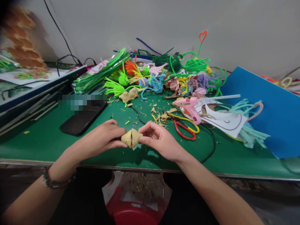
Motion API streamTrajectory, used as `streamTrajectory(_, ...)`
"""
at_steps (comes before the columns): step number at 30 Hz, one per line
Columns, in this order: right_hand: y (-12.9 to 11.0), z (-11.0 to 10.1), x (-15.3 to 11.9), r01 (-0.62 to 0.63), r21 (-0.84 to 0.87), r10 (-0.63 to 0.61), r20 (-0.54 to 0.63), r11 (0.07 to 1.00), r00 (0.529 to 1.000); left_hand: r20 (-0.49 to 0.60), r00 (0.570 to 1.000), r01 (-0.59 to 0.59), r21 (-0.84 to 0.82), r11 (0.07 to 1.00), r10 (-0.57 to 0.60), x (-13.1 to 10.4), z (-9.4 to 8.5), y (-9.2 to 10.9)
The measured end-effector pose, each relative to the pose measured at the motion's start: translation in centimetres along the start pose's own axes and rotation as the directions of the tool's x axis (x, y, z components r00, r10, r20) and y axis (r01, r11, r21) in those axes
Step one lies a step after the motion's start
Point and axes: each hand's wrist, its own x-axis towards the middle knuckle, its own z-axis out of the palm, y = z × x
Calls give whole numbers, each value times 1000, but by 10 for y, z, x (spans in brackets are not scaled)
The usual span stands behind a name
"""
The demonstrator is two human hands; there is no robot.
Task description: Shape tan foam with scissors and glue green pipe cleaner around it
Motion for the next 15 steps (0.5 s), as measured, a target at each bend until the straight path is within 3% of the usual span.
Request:
streamTrajectory(9,3,0,-1,20,-39,-21,-29,999,999,21,1000,-2,61,998,0,1,1,2)
streamTrajectory(15,3,4,0,106,-74,-111,-71,992,991,-34,999,26,125,992,-22,1,1,5)
